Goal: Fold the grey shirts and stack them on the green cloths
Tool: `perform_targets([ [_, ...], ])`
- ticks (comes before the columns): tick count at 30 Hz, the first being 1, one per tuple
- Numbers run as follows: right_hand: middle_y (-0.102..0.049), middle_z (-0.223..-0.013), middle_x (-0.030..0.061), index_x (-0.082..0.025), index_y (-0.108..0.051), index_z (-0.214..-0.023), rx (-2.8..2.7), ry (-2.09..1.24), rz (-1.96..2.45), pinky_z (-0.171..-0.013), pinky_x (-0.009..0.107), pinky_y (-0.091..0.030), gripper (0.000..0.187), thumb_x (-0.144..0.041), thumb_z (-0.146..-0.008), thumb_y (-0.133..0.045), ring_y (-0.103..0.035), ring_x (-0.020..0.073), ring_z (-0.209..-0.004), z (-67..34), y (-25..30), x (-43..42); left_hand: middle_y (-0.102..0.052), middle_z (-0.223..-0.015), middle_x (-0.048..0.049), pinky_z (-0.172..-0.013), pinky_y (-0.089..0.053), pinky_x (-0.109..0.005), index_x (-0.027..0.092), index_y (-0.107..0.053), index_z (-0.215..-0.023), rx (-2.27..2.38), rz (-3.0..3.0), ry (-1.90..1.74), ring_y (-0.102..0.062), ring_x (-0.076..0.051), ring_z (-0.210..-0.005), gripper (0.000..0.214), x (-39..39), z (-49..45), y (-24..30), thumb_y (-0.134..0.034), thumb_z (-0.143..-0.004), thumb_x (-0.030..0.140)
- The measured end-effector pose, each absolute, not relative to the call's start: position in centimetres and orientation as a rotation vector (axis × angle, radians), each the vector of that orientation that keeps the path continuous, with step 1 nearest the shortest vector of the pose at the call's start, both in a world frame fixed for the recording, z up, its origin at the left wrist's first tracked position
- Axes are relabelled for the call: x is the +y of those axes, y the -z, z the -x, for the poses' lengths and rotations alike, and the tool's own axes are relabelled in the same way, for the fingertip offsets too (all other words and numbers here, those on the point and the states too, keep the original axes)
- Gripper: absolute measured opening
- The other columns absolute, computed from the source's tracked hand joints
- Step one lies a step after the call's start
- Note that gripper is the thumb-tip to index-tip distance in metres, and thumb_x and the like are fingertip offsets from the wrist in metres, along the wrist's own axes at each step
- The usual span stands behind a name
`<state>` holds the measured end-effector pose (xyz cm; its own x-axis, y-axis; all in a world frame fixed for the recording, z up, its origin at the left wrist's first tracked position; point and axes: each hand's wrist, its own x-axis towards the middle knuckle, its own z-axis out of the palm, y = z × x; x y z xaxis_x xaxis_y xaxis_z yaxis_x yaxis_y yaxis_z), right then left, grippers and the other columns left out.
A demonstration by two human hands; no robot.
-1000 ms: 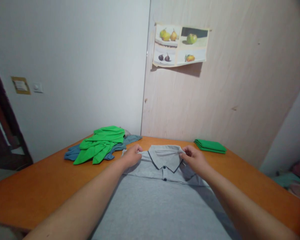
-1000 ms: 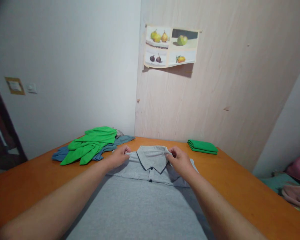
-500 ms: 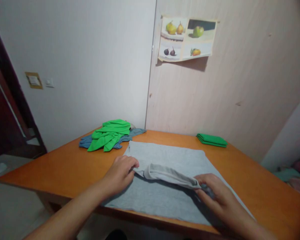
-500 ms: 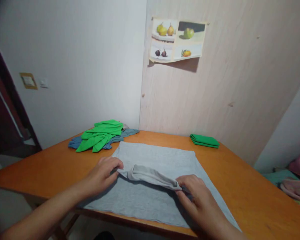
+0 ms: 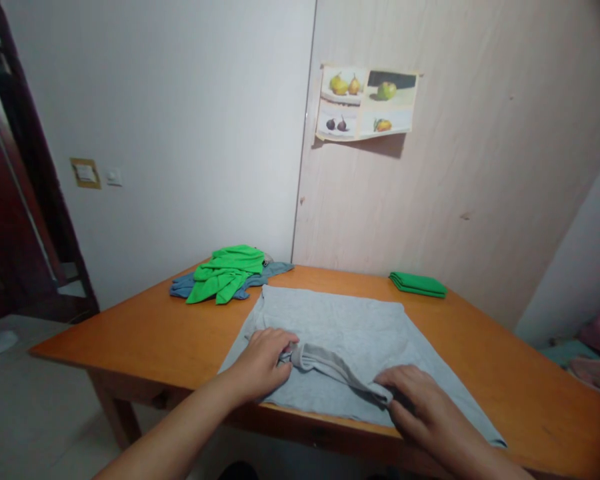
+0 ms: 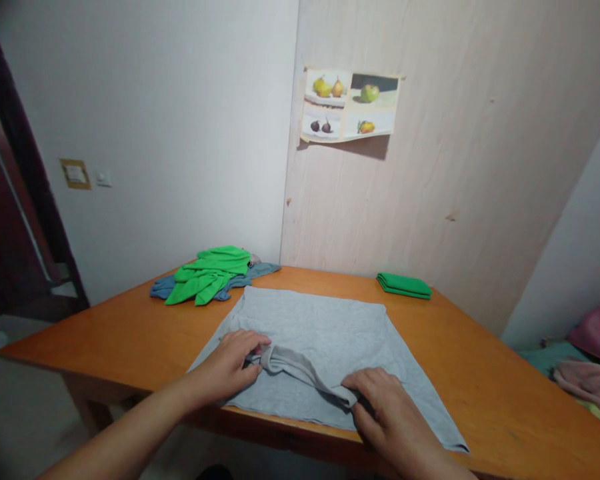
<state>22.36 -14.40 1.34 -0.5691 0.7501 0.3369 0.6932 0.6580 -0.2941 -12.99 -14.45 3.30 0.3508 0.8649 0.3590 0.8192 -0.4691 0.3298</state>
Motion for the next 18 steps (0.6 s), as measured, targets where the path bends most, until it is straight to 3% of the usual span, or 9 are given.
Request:
perform_targets([
  [5, -0.066, -0.107, 0.0079, -0.024, -0.063, -0.104, -2.423, -0.108, 1.112, -0.09, 0.042, -0.045, 0.028, -0.012, -0.082, -0.049, -0.057, 0.0255, -0.102, -22.6, -2.3, -14.5, -0.061, -0.087, -0.0021, -0.082, -0.038, -0.033, 0.022, -0.063, -0.087, 1.482, -2.534, -0.812, -0.053, -0.022, -0.09, 0.022, -14.9, 12.8, -3.5, -0.054, -0.072, 0.009],
  [18, -0.066, -0.099, 0.0053, -0.025, -0.064, -0.097, -2.497, -0.186, 1.05, -0.087, 0.038, -0.047, 0.026, -0.01, -0.084, -0.047, -0.06, 0.0225, -0.094, -23.7, -2.3, -15.2, -0.06, -0.086, -0.0005, -0.081, -0.039, -0.031, 0.021, -0.06, -0.084, 1.276, -2.519, -0.727, -0.053, -0.018, -0.086, 0.018, -17.1, 13.5, -3.5, -0.054, -0.074, 0.006],
])
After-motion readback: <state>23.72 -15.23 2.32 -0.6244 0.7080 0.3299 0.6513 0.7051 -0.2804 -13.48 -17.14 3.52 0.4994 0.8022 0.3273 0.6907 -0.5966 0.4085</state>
